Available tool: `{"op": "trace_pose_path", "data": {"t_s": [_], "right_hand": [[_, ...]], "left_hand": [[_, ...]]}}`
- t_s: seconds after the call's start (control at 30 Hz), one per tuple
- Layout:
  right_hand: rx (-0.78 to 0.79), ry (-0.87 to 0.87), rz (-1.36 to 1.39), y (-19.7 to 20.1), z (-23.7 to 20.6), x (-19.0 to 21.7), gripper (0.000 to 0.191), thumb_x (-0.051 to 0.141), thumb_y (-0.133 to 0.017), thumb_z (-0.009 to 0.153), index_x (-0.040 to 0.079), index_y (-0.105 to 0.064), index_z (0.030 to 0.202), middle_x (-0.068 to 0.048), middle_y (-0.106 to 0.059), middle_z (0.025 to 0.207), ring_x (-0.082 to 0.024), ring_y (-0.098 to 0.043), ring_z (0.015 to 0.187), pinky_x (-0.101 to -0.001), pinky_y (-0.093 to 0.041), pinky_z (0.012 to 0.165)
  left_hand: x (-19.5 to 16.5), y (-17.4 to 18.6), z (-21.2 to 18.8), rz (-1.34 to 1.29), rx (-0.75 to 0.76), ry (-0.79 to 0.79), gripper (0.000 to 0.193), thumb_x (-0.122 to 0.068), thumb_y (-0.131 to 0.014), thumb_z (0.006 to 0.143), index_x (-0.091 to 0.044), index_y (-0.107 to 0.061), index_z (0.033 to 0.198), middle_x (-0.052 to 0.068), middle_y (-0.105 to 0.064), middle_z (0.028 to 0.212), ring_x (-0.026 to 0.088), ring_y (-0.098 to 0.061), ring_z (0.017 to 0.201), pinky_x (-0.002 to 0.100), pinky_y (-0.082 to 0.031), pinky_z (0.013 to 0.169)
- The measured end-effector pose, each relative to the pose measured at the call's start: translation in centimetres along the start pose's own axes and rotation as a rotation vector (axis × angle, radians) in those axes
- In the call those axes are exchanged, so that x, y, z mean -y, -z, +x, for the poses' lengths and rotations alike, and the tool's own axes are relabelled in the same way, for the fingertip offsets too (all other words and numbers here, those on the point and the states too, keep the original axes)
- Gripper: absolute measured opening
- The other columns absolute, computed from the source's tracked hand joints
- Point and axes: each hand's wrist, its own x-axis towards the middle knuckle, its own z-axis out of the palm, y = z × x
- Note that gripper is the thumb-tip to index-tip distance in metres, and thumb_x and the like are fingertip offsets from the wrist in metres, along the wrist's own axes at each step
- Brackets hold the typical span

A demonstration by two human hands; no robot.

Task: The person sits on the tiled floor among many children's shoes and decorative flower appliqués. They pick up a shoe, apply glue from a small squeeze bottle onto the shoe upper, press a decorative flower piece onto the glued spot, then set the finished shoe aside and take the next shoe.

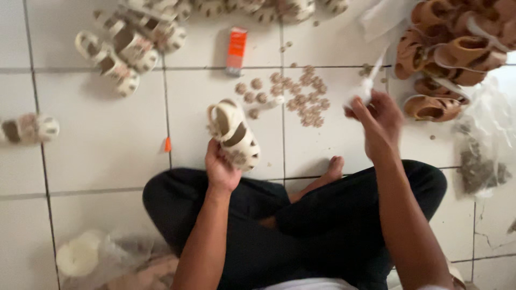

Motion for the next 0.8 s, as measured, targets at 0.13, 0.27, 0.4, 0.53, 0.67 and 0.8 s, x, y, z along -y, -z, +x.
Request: {"op": "trace_pose_path", "data": {"t_s": [0.13, 0.27, 0.4, 0.53, 0.67, 0.8], "right_hand": [[-0.101, 0.022, -0.416, -0.1, 6.7, -5.6, 0.026, 0.016, -0.083, 0.094, 0.001, -0.067, 0.11, -0.008, -0.067, 0.094, -0.015, -0.062, 0.079, -0.0292, -0.053, 0.064], [-0.247, 0.081, -0.623, 0.0, 9.7, -10.8, 0.028, 0.021, -0.086, 0.091, 0.004, -0.067, 0.103, -0.008, -0.072, 0.094, -0.017, -0.069, 0.08, -0.0311, -0.057, 0.069], [-0.258, 0.127, -0.752, 0.4, 10.8, -13.5, 0.032, 0.024, -0.089, 0.091, 0.002, -0.067, 0.097, -0.01, -0.073, 0.091, -0.02, -0.07, 0.079, -0.0364, -0.056, 0.073], [-0.252, 0.188, -0.66, 1.0, 10.1, -13.7, 0.033, 0.019, -0.085, 0.087, 0.001, -0.065, 0.107, -0.011, -0.073, 0.094, -0.021, -0.071, 0.081, -0.0343, -0.056, 0.073], [-0.122, -0.061, -0.627, 1.3, 7.7, -13.1, 0.036, 0.026, -0.083, 0.087, 0.002, -0.067, 0.108, -0.01, -0.072, 0.095, -0.018, -0.07, 0.079, -0.0305, -0.06, 0.07], [-0.048, -0.182, -0.741, -0.1, 6.8, -13.1, 0.046, 0.034, -0.09, 0.082, -0.005, -0.071, 0.099, -0.014, -0.073, 0.085, -0.02, -0.068, 0.072, -0.0338, -0.056, 0.065]], "left_hand": [[-0.6, -0.4, -0.2, -0.065, 0.007, -0.014, 0.032, -0.03, -0.043, 0.12, -0.007, -0.065, 0.126, 0.005, -0.072, 0.115, 0.023, -0.069, 0.113, 0.045, -0.055, 0.106], [-1.3, -3.3, -0.9, 0.18, -0.069, 0.019, 0.046, -0.034, -0.039, 0.108, -0.003, -0.063, 0.132, 0.017, -0.072, 0.123, 0.03, -0.068, 0.114, 0.044, -0.055, 0.101], [-1.3, -5.5, -1.0, 0.151, -0.039, 0.013, 0.048, -0.033, -0.038, 0.111, 0.0, -0.058, 0.139, 0.022, -0.068, 0.129, 0.035, -0.067, 0.118, 0.048, -0.054, 0.103], [-1.3, -5.8, -0.9, 0.183, -0.071, 0.016, 0.049, -0.034, -0.037, 0.11, 0.0, -0.058, 0.139, 0.022, -0.068, 0.129, 0.035, -0.066, 0.119, 0.048, -0.053, 0.104], [-1.3, -5.4, -0.8, 0.175, -0.096, 0.023, 0.049, -0.034, -0.037, 0.109, -0.001, -0.058, 0.138, 0.02, -0.068, 0.129, 0.034, -0.066, 0.119, 0.048, -0.054, 0.105], [-1.2, -4.7, -0.7, 0.148, -0.104, 0.042, 0.048, -0.035, -0.037, 0.11, -0.002, -0.059, 0.137, 0.018, -0.068, 0.13, 0.033, -0.066, 0.12, 0.048, -0.054, 0.105]]}}
